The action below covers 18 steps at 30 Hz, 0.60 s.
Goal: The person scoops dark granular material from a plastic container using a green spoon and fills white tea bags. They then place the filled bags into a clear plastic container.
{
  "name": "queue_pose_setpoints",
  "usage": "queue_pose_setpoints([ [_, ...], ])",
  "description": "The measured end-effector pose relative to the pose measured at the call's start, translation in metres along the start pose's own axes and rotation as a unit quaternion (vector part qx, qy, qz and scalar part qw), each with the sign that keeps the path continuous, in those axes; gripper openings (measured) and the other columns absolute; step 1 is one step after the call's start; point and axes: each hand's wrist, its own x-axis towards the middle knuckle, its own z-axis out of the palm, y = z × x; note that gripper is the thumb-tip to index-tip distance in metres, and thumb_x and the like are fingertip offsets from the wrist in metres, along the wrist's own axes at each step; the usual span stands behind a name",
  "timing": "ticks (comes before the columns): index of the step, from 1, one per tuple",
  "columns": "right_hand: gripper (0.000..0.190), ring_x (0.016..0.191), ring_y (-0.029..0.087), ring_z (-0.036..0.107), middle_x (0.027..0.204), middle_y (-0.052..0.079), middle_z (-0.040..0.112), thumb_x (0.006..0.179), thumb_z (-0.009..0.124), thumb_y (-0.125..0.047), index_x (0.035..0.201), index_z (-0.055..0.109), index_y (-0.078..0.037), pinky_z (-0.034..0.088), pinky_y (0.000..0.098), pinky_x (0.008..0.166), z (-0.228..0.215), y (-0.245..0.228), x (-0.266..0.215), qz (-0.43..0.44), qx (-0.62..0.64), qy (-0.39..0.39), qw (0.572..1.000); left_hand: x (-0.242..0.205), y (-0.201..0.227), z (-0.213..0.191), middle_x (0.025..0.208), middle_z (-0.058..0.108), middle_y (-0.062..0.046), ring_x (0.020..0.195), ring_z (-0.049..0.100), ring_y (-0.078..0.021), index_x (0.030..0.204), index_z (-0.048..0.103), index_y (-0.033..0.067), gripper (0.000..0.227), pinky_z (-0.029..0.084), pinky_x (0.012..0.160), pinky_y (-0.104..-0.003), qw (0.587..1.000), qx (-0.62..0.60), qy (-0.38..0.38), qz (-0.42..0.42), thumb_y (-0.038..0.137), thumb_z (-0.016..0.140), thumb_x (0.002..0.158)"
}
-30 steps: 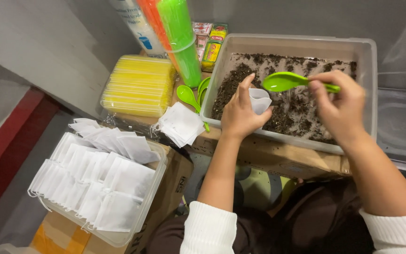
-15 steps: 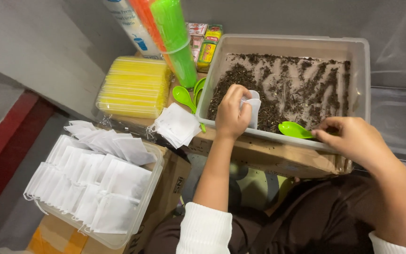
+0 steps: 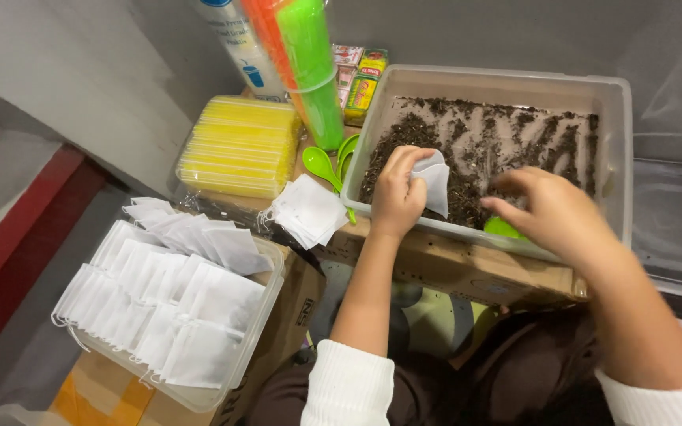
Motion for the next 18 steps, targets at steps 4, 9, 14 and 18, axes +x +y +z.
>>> queue_pose_setpoints([
  [4, 0.040, 0.104, 0.030, 0.072, 0.110, 0.009, 0.074, 0.091, 0.075, -0.034, 0.125, 0.072, -0.013, 0.057, 0.0454, 0.087, 0.056, 0.008, 0.047, -0.132, 0.095, 0.132, 0.978, -0.002, -0.020, 0.011, 0.105, 0.067, -0.006, 0.106, 0.068, -0.0273, 0.117, 0.071, 0.0106, 0.052, 0.053, 0.097, -0.038, 0.998, 0.010, 0.043, 0.045, -0.003, 0.046, 0.074],
  [9, 0.011, 0.087, 0.026, 0.073, 0.088, 0.005, 0.072, 0.094, 0.077, -0.016, 0.105, 0.078, -0.013, 0.057, 0.0350, 0.076, 0.098, 0.013, 0.079, -0.163, 0.244, 0.253, 0.922, -0.002, -0.024, 0.012, 0.107, 0.065, -0.009, 0.107, 0.067, -0.0334, 0.131, 0.060, 0.0148, 0.054, 0.054, 0.094, -0.044, 0.996, 0.029, 0.072, 0.038, -0.002, 0.055, 0.079],
  [14, 0.010, 0.082, 0.020, 0.070, 0.085, 0.007, 0.073, 0.095, 0.077, -0.008, 0.105, 0.077, -0.011, 0.055, 0.0325, 0.078, 0.104, 0.018, 0.079, -0.181, 0.339, 0.268, 0.883, -0.002, -0.014, 0.007, 0.109, 0.066, -0.015, 0.111, 0.066, -0.0385, 0.138, 0.053, 0.0119, 0.056, 0.053, 0.096, -0.051, 0.997, 0.012, 0.068, 0.013, 0.003, 0.061, 0.083],
  [18, 0.014, 0.084, 0.016, 0.068, 0.088, 0.007, 0.073, 0.091, 0.080, -0.003, 0.103, 0.074, -0.008, 0.055, 0.0306, 0.081, 0.107, 0.019, 0.079, -0.183, 0.394, 0.268, 0.860, -0.003, -0.021, 0.009, 0.106, 0.068, -0.012, 0.109, 0.068, -0.0362, 0.133, 0.059, 0.0159, 0.048, 0.054, 0.094, -0.048, 0.996, 0.029, 0.079, 0.013, 0.008, 0.063, 0.086],
])
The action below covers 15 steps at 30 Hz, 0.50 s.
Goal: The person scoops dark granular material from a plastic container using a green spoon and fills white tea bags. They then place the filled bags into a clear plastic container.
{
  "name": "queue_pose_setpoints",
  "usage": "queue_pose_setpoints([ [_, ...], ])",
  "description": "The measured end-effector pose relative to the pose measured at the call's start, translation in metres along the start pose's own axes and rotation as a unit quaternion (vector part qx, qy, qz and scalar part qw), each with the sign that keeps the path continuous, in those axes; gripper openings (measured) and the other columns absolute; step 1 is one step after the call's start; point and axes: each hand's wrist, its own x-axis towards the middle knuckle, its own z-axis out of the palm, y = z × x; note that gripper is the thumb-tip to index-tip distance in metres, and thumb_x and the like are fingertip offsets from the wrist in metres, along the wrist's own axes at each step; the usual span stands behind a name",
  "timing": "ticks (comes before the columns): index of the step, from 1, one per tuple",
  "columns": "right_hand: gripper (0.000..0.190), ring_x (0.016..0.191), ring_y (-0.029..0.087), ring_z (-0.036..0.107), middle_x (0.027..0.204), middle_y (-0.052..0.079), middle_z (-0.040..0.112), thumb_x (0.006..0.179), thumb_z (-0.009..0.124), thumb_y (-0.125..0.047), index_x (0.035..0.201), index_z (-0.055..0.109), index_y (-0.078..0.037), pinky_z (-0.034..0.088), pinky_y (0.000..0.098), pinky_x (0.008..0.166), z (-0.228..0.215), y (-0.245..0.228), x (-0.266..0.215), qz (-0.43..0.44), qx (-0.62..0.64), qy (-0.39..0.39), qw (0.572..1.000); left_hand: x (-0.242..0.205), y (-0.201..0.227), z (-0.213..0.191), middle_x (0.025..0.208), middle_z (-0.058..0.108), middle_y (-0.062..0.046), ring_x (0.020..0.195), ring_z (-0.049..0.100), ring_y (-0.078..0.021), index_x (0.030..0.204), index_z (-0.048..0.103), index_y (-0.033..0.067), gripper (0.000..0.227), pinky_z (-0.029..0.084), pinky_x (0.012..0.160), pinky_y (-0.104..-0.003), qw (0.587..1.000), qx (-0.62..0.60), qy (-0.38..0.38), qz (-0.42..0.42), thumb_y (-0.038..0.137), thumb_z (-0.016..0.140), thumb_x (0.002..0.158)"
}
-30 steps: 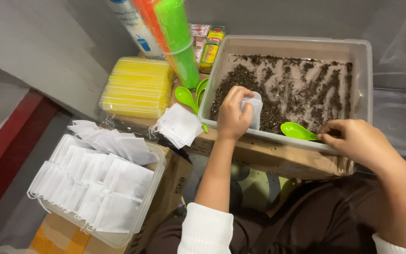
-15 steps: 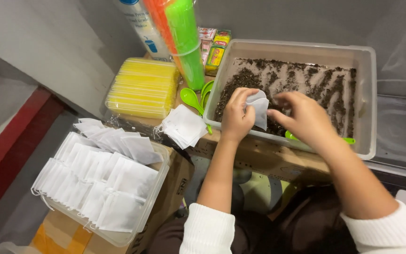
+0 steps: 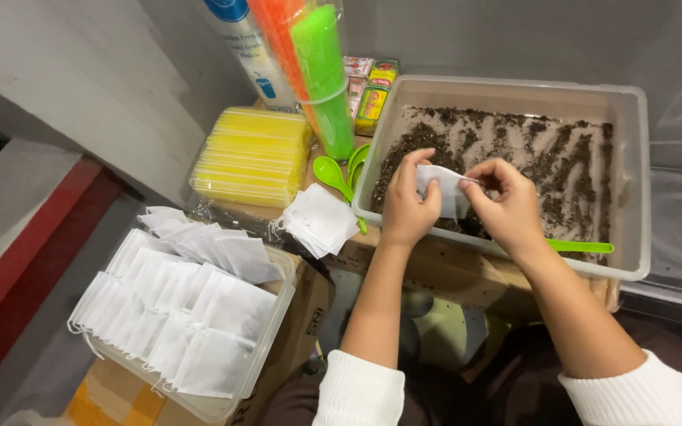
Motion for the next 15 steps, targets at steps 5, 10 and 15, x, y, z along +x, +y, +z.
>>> queue_pose_setpoints([
  [5, 0.010, 0.080, 0.009, 0.061, 0.085, 0.004, 0.069, 0.095, 0.081, -0.005, 0.102, 0.074, -0.008, 0.052, 0.0256, 0.076, -0.005, -0.012, -0.004, 0.022, 0.038, 0.057, 0.997, 0.002, -0.002, 0.004, 0.093, 0.067, -0.004, 0.092, 0.069, -0.0282, 0.107, 0.068, 0.0165, 0.024, 0.056, 0.083, -0.037, 1.000, 0.002, 0.017, 0.026, 0.004, 0.061, 0.088],
  [10, 0.006, 0.077, 0.007, 0.059, 0.084, 0.006, 0.069, 0.100, 0.079, -0.004, 0.104, 0.076, -0.006, 0.051, 0.0243, 0.071, -0.011, -0.011, -0.001, 0.009, 0.040, 0.099, 0.994, 0.006, 0.000, 0.004, 0.082, 0.063, -0.003, 0.079, 0.065, -0.0245, 0.094, 0.066, 0.0161, 0.016, 0.055, 0.072, -0.033, 0.999, 0.001, 0.039, 0.034, 0.004, 0.062, 0.085],
  [15, 0.016, 0.087, 0.014, 0.064, 0.100, 0.014, 0.071, 0.107, 0.065, -0.004, 0.122, 0.064, 0.001, 0.052, 0.0293, 0.082, -0.011, -0.016, -0.003, 0.001, 0.098, 0.053, 0.994, 0.005, 0.000, 0.002, 0.085, 0.059, -0.006, 0.082, 0.062, -0.0302, 0.092, 0.059, 0.0123, 0.011, 0.052, 0.079, -0.040, 0.997, 0.005, 0.042, 0.058, 0.004, 0.059, 0.085],
])
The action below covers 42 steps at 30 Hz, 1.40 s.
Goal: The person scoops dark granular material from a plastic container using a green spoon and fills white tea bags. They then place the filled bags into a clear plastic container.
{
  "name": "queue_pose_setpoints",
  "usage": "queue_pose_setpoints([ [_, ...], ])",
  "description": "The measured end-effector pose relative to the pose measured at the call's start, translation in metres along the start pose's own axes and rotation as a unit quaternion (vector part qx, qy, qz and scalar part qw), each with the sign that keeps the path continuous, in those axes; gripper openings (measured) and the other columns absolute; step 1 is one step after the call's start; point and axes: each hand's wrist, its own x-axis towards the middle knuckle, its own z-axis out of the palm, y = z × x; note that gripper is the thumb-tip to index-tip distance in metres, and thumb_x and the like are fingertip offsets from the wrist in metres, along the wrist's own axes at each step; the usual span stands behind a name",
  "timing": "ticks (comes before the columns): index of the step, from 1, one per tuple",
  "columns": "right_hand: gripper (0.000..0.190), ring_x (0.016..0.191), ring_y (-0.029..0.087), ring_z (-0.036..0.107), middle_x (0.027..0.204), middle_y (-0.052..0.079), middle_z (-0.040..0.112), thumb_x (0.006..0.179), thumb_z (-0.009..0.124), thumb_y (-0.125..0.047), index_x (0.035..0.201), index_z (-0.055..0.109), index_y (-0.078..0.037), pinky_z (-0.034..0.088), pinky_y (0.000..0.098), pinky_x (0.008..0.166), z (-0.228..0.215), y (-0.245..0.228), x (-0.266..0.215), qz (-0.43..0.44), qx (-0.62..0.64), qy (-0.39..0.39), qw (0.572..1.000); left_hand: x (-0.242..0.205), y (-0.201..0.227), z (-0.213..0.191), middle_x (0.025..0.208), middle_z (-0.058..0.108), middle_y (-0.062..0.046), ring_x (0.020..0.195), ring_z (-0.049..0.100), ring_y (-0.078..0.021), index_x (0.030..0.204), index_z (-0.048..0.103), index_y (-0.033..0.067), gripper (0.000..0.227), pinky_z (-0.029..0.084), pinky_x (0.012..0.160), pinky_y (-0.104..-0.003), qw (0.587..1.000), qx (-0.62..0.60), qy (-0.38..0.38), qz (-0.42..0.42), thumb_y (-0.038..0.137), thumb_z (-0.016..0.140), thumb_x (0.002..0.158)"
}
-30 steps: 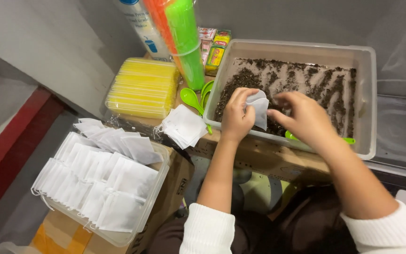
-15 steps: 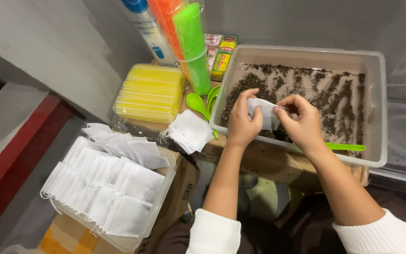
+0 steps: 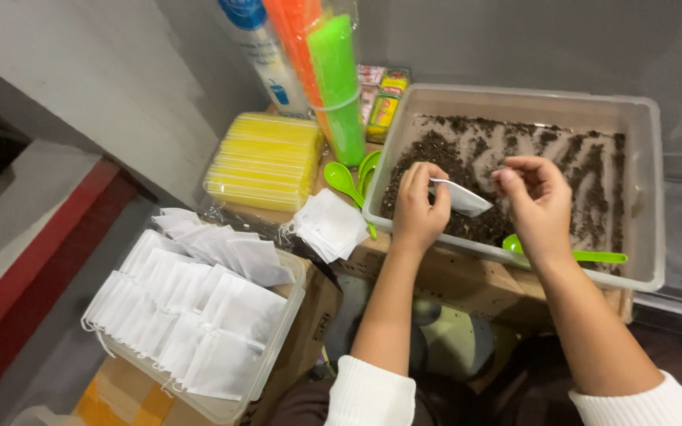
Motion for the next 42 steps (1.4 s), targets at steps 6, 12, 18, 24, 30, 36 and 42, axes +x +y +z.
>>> queue_pose_setpoints([
  [6, 0.025, 0.093, 0.020, 0.071, 0.099, 0.007, 0.075, 0.090, 0.081, 0.001, 0.113, 0.079, -0.009, 0.055, 0.0285, 0.081, 0.014, 0.000, -0.003, -0.081, -0.120, -0.069, 0.987, -0.001, -0.002, 0.001, 0.081, 0.056, -0.007, 0.078, 0.061, -0.0278, 0.097, 0.059, 0.0112, 0.008, 0.052, 0.076, -0.038, 1.000, 0.012, 0.008, -0.013, 0.007, 0.060, 0.090],
  [12, 0.020, 0.090, 0.014, 0.069, 0.092, 0.003, 0.073, 0.091, 0.082, -0.001, 0.104, 0.081, -0.016, 0.053, 0.0286, 0.087, 0.002, 0.011, 0.003, -0.044, -0.143, 0.021, 0.988, -0.002, -0.001, 0.004, 0.086, 0.060, -0.012, 0.082, 0.063, -0.0326, 0.101, 0.058, 0.0101, 0.006, 0.053, 0.079, -0.039, 0.997, 0.018, 0.048, -0.053, 0.008, 0.057, 0.095],
  [18, 0.086, 0.131, 0.050, 0.053, 0.132, 0.037, 0.059, 0.075, 0.082, -0.001, 0.152, 0.045, 0.006, 0.038, 0.0612, 0.113, 0.016, -0.026, 0.005, 0.083, -0.150, -0.117, 0.978, -0.001, 0.003, -0.002, 0.091, 0.064, -0.015, 0.090, 0.066, -0.0371, 0.107, 0.057, 0.0103, 0.008, 0.055, 0.080, -0.043, 0.997, -0.011, 0.002, -0.073, 0.013, 0.052, 0.102],
  [24, 0.033, 0.085, 0.021, 0.069, 0.085, 0.014, 0.072, 0.080, 0.082, -0.003, 0.111, 0.074, 0.001, 0.054, 0.0396, 0.077, 0.011, 0.006, 0.004, 0.110, -0.141, -0.107, 0.978, -0.007, -0.006, -0.002, 0.093, 0.061, -0.012, 0.087, 0.065, -0.0265, 0.117, 0.056, 0.0145, 0.026, 0.057, 0.079, -0.039, 0.993, -0.021, -0.038, -0.112, 0.023, 0.063, 0.094],
  [30, 0.029, 0.088, 0.013, 0.064, 0.093, 0.008, 0.071, 0.085, 0.074, 0.005, 0.112, 0.073, -0.004, 0.055, 0.0314, 0.081, 0.012, -0.010, 0.005, 0.080, -0.027, -0.095, 0.992, 0.007, 0.058, -0.029, 0.120, 0.062, -0.036, 0.116, 0.062, -0.0551, 0.154, 0.030, 0.0168, 0.084, 0.052, 0.101, -0.061, 0.974, -0.025, -0.132, -0.182, 0.022, 0.075, 0.083],
  [36, 0.057, 0.102, 0.022, 0.061, 0.104, 0.011, 0.064, 0.076, 0.066, 0.015, 0.131, 0.061, 0.000, 0.053, 0.0388, 0.091, 0.018, -0.020, 0.000, 0.084, -0.021, -0.139, 0.987, 0.005, 0.045, -0.024, 0.107, 0.073, -0.030, 0.102, 0.071, -0.0491, 0.149, 0.036, 0.0349, 0.073, 0.056, 0.089, -0.056, 0.967, 0.013, -0.149, -0.207, 0.030, 0.072, 0.086],
  [42, 0.048, 0.099, 0.016, 0.062, 0.101, 0.007, 0.066, 0.080, 0.079, 0.005, 0.125, 0.065, -0.005, 0.054, 0.0313, 0.090, 0.007, 0.001, 0.002, 0.092, -0.023, -0.104, 0.990, 0.004, 0.025, -0.017, 0.122, 0.069, -0.029, 0.091, 0.075, -0.0382, 0.150, 0.032, 0.0126, 0.064, 0.060, 0.077, -0.045, 0.969, -0.097, -0.124, -0.189, 0.017, 0.065, 0.095],
])
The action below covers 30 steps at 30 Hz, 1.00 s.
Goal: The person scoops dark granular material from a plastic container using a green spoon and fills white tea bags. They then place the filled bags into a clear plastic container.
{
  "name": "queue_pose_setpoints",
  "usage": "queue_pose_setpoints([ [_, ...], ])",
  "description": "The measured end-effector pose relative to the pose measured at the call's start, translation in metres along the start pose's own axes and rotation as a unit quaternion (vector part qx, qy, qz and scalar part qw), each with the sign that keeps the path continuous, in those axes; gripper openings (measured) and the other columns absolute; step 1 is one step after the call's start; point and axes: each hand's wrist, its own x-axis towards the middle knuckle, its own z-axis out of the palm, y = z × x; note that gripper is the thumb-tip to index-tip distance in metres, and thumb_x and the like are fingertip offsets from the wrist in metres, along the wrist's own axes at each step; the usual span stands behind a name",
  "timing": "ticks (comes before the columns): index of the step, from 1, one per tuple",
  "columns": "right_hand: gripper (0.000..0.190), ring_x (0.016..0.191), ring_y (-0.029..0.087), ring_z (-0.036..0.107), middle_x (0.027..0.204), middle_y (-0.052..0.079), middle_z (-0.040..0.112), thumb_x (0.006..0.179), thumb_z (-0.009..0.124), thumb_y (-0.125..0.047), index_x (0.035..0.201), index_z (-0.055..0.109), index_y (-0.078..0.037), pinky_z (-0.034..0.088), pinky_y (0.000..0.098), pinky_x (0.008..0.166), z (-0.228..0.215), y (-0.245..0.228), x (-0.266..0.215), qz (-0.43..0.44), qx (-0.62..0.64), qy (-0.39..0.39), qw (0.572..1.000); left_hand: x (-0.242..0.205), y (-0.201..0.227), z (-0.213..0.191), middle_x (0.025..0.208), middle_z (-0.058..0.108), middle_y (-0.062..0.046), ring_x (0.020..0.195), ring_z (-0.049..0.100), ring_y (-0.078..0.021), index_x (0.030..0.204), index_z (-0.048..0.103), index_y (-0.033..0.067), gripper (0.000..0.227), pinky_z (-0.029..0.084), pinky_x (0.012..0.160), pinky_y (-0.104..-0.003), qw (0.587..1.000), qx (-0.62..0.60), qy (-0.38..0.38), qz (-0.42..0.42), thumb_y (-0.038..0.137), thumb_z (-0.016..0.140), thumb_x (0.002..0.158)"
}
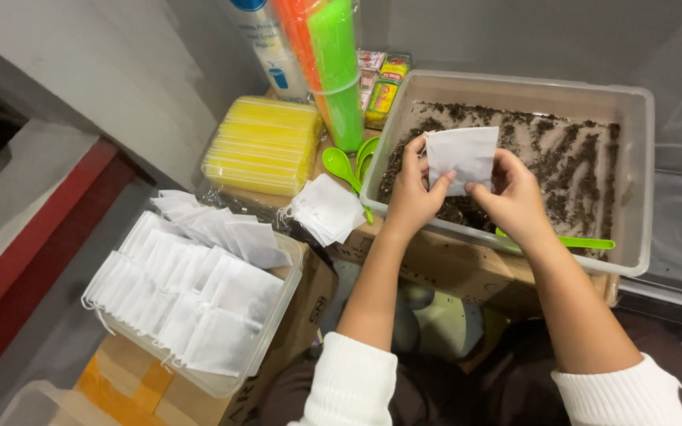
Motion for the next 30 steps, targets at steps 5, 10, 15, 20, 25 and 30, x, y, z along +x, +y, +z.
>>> queue_pose_setpoints([
  [5, 0.035, 0.089, 0.013, 0.063, 0.092, 0.007, 0.069, 0.079, 0.084, -0.002, 0.111, 0.070, -0.003, 0.055, 0.0303, 0.079, 0.004, -0.018, -0.001, 0.020, -0.028, -0.019, 0.999, 0.002, -0.002, -0.003, 0.124, 0.067, -0.029, 0.108, 0.070, -0.0396, 0.152, 0.032, 0.0069, 0.071, 0.059, 0.088, -0.046, 0.997, -0.070, 0.002, 0.014, 0.011, 0.071, 0.093],
  [10, 0.030, 0.086, 0.012, 0.065, 0.088, 0.009, 0.070, 0.079, 0.085, -0.001, 0.106, 0.072, -0.002, 0.055, 0.0305, 0.080, 0.000, 0.003, 0.004, -0.005, -0.023, -0.020, 1.000, -0.001, 0.008, -0.006, 0.120, 0.071, -0.021, 0.101, 0.074, -0.0342, 0.152, 0.039, 0.0134, 0.073, 0.061, 0.084, -0.042, 0.998, -0.067, 0.012, 0.013, 0.009, 0.075, 0.089],
  [15, 0.018, 0.096, 0.009, 0.060, 0.103, 0.001, 0.071, 0.096, 0.082, -0.015, 0.109, 0.072, -0.007, 0.047, 0.0255, 0.087, -0.004, 0.021, 0.009, -0.090, -0.144, -0.057, 0.984, -0.051, 0.034, -0.054, 0.115, 0.067, -0.010, 0.111, 0.067, -0.0245, 0.150, 0.039, 0.0078, 0.059, 0.055, 0.102, -0.036, 0.998, -0.032, 0.018, 0.054, 0.013, 0.065, 0.098],
  [20, 0.053, 0.102, 0.019, 0.060, 0.115, 0.011, 0.061, 0.088, 0.074, -0.002, 0.133, 0.047, -0.007, 0.050, 0.0311, 0.082, 0.048, -0.019, -0.005, -0.051, -0.054, -0.062, 0.995, -0.154, 0.073, -0.138, 0.110, 0.068, -0.006, 0.105, 0.067, -0.0257, 0.128, 0.057, 0.0064, 0.030, 0.053, 0.097, -0.039, 0.966, 0.188, 0.127, 0.126, 0.014, 0.063, 0.100],
  [25, 0.070, 0.101, 0.032, 0.061, 0.107, 0.017, 0.057, 0.078, 0.079, 0.008, 0.136, 0.043, -0.007, 0.055, 0.0477, 0.084, 0.162, -0.045, -0.037, -0.025, 0.010, -0.133, 0.991, -0.222, 0.060, -0.197, 0.099, 0.069, -0.004, 0.093, 0.068, -0.0285, 0.114, 0.068, 0.0109, 0.027, 0.055, 0.083, -0.041, 0.894, 0.355, 0.251, 0.108, 0.014, 0.075, 0.089],
  [30, 0.066, 0.101, 0.048, 0.068, 0.093, 0.018, 0.071, 0.085, 0.077, -0.027, 0.142, 0.045, -0.027, 0.052, 0.0600, 0.088, 0.253, -0.096, -0.063, -0.017, -0.245, -0.222, 0.944, -0.235, 0.043, -0.219, 0.108, 0.064, -0.013, 0.100, 0.065, -0.0340, 0.120, 0.061, 0.0040, 0.035, 0.053, 0.091, -0.042, 0.905, 0.267, 0.330, 0.021, 0.007, 0.074, 0.087],
])
